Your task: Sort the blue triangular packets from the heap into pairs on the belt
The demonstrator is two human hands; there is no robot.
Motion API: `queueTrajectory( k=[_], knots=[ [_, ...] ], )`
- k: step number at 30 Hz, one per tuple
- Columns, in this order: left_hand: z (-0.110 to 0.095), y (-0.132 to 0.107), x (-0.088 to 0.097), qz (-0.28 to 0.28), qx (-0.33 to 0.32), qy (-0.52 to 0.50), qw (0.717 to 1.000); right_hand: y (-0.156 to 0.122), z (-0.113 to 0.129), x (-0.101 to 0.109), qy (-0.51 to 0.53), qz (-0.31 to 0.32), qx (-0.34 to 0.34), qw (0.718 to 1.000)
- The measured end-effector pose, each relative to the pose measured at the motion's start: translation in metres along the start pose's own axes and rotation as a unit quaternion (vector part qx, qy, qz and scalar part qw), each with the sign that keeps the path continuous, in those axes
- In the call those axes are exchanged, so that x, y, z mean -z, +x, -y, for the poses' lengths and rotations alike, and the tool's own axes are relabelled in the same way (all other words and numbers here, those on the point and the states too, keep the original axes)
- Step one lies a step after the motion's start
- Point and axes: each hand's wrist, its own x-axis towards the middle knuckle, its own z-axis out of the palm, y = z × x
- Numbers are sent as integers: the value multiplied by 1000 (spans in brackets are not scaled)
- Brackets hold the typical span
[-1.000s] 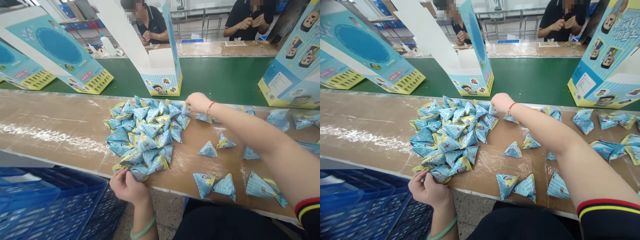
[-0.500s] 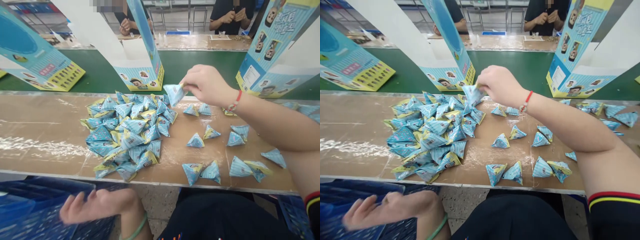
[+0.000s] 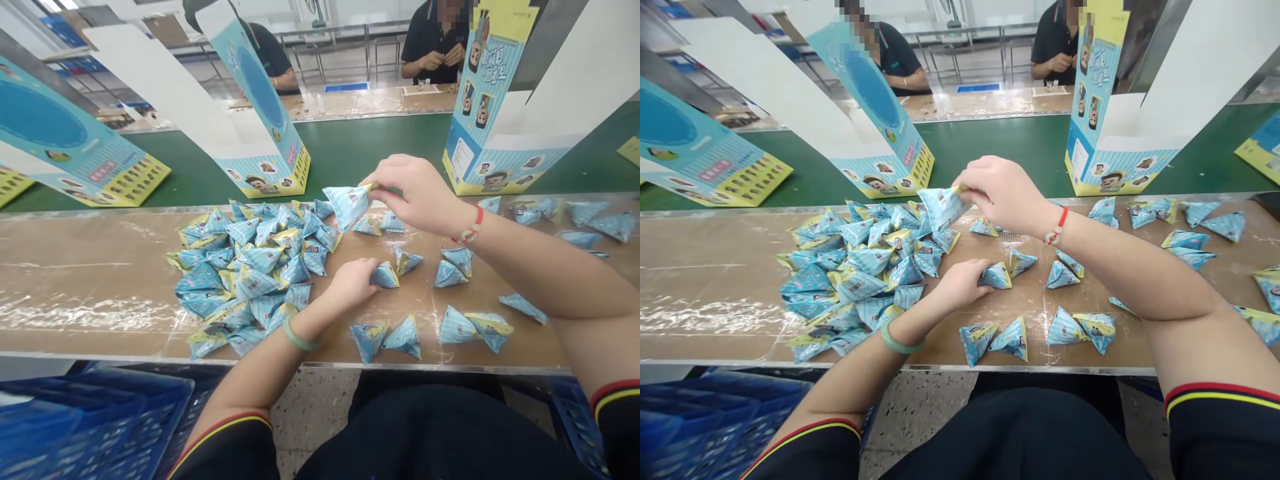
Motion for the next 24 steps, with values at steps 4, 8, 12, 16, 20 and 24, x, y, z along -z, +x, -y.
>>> queueTrajectory(
  k=[4, 8, 12, 16, 20, 24],
  knots=[
    [-5, 8, -2, 26, -32, 7, 999, -8, 6, 1, 56, -100, 27, 993],
    [1, -7, 23, 3, 16, -13, 1000, -13, 25, 5, 85, -125, 86, 985],
    [14, -70, 59, -151, 42, -74, 985, -19, 37, 9, 77, -89, 80, 990],
    [10, -149, 60, -409, 103, -71, 904, -36, 34, -19, 85, 4, 121, 989],
    [1, -191, 22, -541, 192, 32, 818, -63, 31, -66, 65, 210, 114, 969],
    [3, -196, -15, -498, 227, 111, 829, -62, 30, -78, 99, 307, 43, 945]
  ],
)
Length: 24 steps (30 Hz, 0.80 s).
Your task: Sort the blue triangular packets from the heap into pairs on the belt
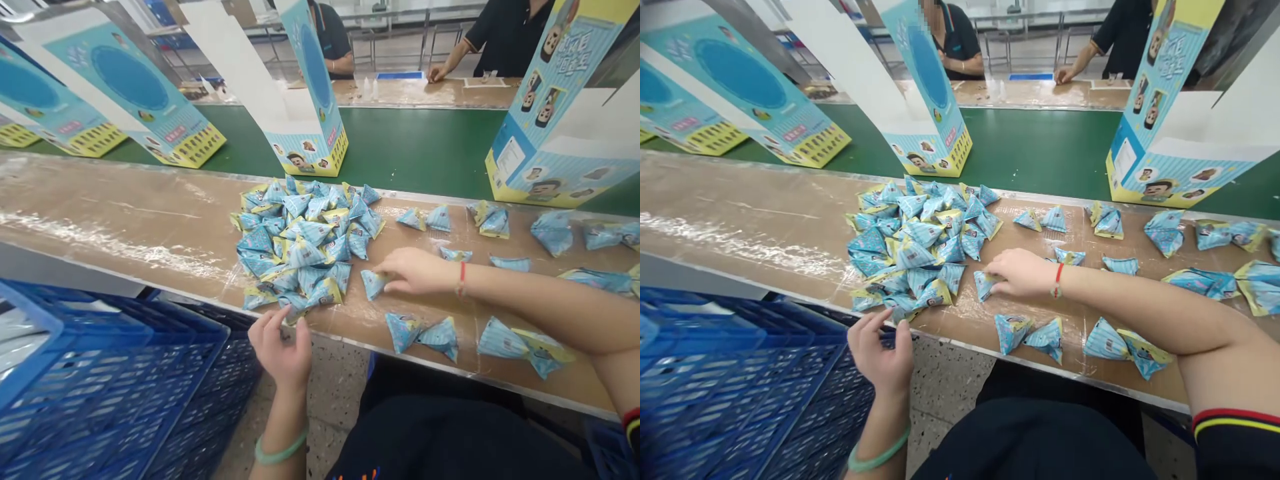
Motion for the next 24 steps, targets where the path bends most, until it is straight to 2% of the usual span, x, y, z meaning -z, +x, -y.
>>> queueTrajectory(
  k=[2, 5, 8, 10, 12, 14, 15, 17, 19, 21, 24],
  knots=[
    [0, -8, -10, 1, 0, 4, 1000, 13, -1, 8, 19, -36, -46, 998],
    [-4, -16, -24, -12, 16, -1, 1000, 45, -3, 9, -43, -100, -127, 986],
    [-9, -20, -36, -43, 20, -8, 999, 73, -7, -6, -103, -81, -150, 980],
    [-13, -23, -41, -68, 16, -13, 997, 79, -9, -10, -113, -66, -153, 979],
    [-16, -26, -43, -95, 1, -20, 995, 72, -7, 2, -113, -53, -150, 981],
    [-19, -29, -44, -109, -13, -29, 994, 52, -1, 30, -97, -54, -127, 986],
    [-21, -31, -44, -109, -14, -34, 993, 40, 3, 49, -80, -75, -107, 988],
    [-26, -34, -45, -103, -14, -41, 994, 16, 14, 84, -27, -183, -49, 981],
    [-30, -35, -46, -89, -17, -52, 995, -2, 22, 106, 13, -298, 9, 955],
    [-33, -35, -49, -69, -23, -66, 995, -12, 24, 109, 28, -356, 29, 933],
    [-36, -34, -51, -50, -28, -73, 996, -14, 13, 92, 40, -335, 22, 941]
  ],
)
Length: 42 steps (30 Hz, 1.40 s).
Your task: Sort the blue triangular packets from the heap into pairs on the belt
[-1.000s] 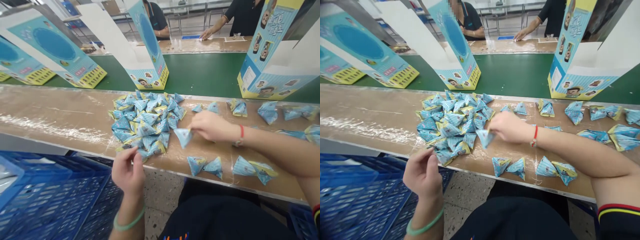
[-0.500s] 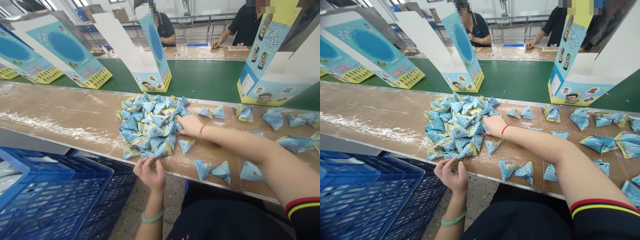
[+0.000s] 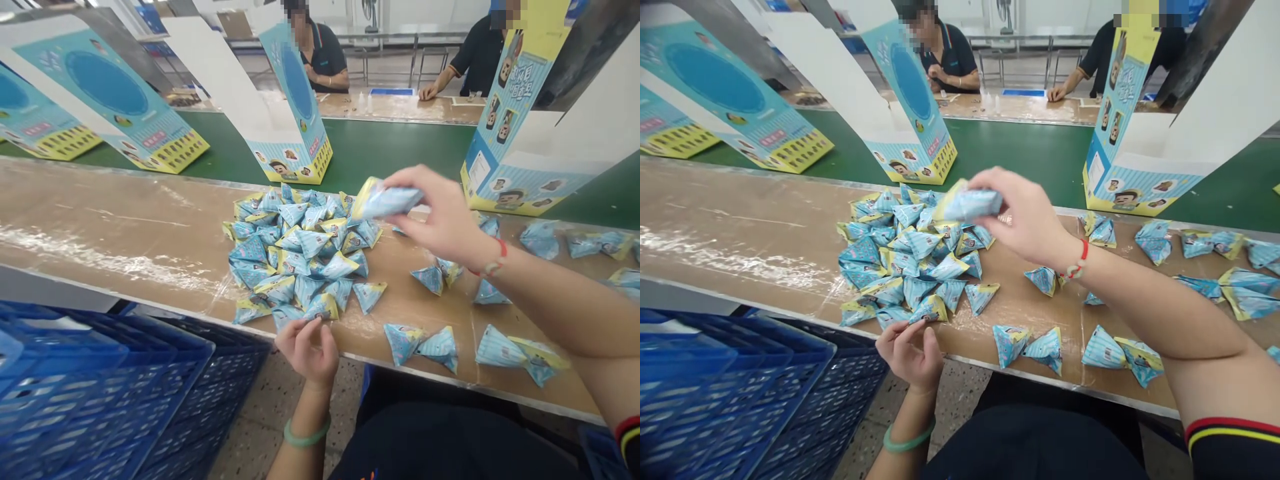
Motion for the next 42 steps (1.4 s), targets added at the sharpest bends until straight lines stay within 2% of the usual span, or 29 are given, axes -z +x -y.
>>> queueTrajectory(
  k=[3, 5, 7, 9, 12, 14, 16, 19, 21, 23, 29, 34, 38, 42],
  knots=[
    [-1, 1, -1, 12, 7, 16, 1000, -13, -16, -15, -17, 37, -37, 998],
    [0, 0, -3, 12, 8, 21, 1000, -21, -23, -22, -54, 88, -79, 992],
    [1, -1, -4, 6, 4, 21, 1000, -28, -28, -29, -101, 180, -122, 971],
    [1, -2, -3, -7, 0, 24, 1000, -36, -30, -38, -149, 268, -161, 938],
    [-6, 1, 0, -18, -39, 5, 999, -47, -32, -54, -196, 344, -179, 900],
    [-16, 6, 1, 26, -63, -42, 997, -52, -33, -63, -198, 375, -166, 890],
    [-30, 13, -1, 118, -43, -80, 989, -55, -34, -70, -189, 381, -146, 893],
    [-47, 19, -12, 258, 18, -89, 962, -55, -36, -75, -164, 381, -108, 903],
    [-51, 20, -22, 323, 36, -89, 941, -53, -38, -76, -145, 382, -94, 908],
    [-52, 22, -33, 364, 44, -92, 926, -51, -42, -75, -132, 380, -104, 910],
    [-41, 45, -58, 436, 53, -108, 892, -47, -56, -74, -80, 370, -157, 912],
    [-27, 55, -67, 449, 77, -81, 887, -42, -61, -75, -72, 367, -174, 911],
    [-19, 49, -67, 447, 98, -74, 886, -15, -63, -82, -105, 311, -216, 920],
    [-14, 45, -67, 440, 110, -84, 887, 20, -63, -106, -123, 294, -276, 907]
  ],
)
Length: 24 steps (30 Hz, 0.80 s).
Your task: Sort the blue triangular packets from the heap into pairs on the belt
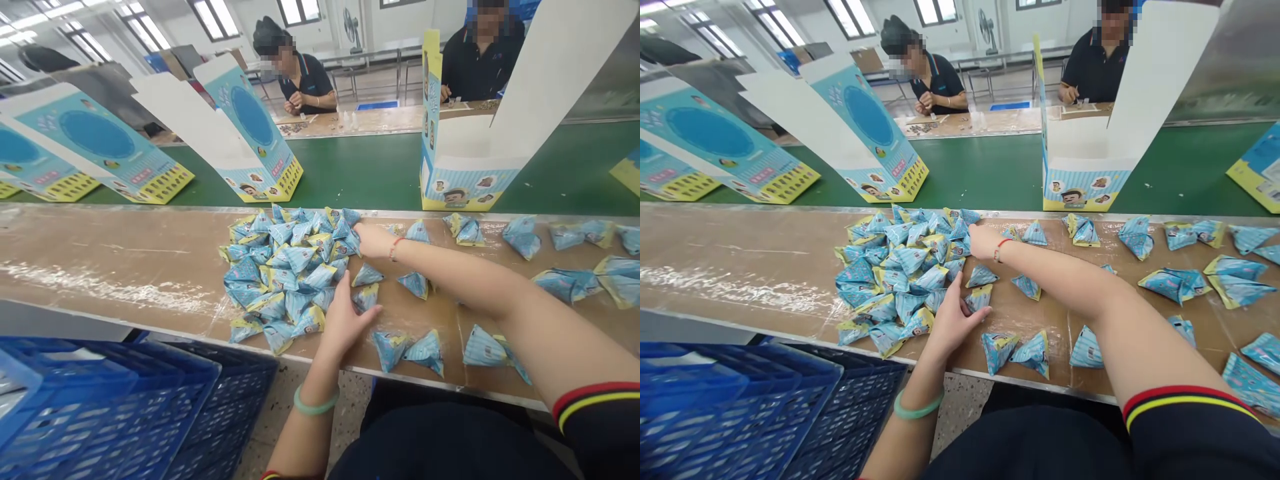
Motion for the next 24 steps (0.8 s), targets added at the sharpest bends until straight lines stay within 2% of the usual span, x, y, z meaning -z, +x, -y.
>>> queueTrajectory(
  k=[4, 7, 9, 12, 14, 16, 18, 21, 22, 24],
  knots=[
    [6, 3, 5, -1, 9, -29, 1000, 17, 22, -8, 11, 5, -9, 1000],
    [9, 5, 8, 2, 18, -57, 998, 12, 17, -1, 10, -27, -3, 1000],
    [9, 4, 8, 10, 21, -65, 998, 2, -3, 14, 1, -65, -11, 998],
    [9, 0, 5, 20, 10, -61, 998, -17, -53, 36, -23, -114, -61, 991],
    [9, -2, 2, 12, -4, -57, 998, -29, -85, 39, -46, -115, -106, 987],
    [10, -3, 0, -4, -15, -54, 998, -35, -104, 29, -60, -100, -119, 986],
    [12, -3, -1, -18, -21, -50, 998, -33, -105, 10, -62, -90, -90, 990],
    [16, -2, -2, -31, -22, -43, 998, -22, -83, -9, -64, -115, -32, 991],
    [18, -1, -2, -34, -21, -41, 998, -19, -74, -7, -64, -136, -18, 989],
    [20, -1, -1, -38, -18, -40, 998, -17, -66, 12, -61, -201, -2, 978]
  ],
)
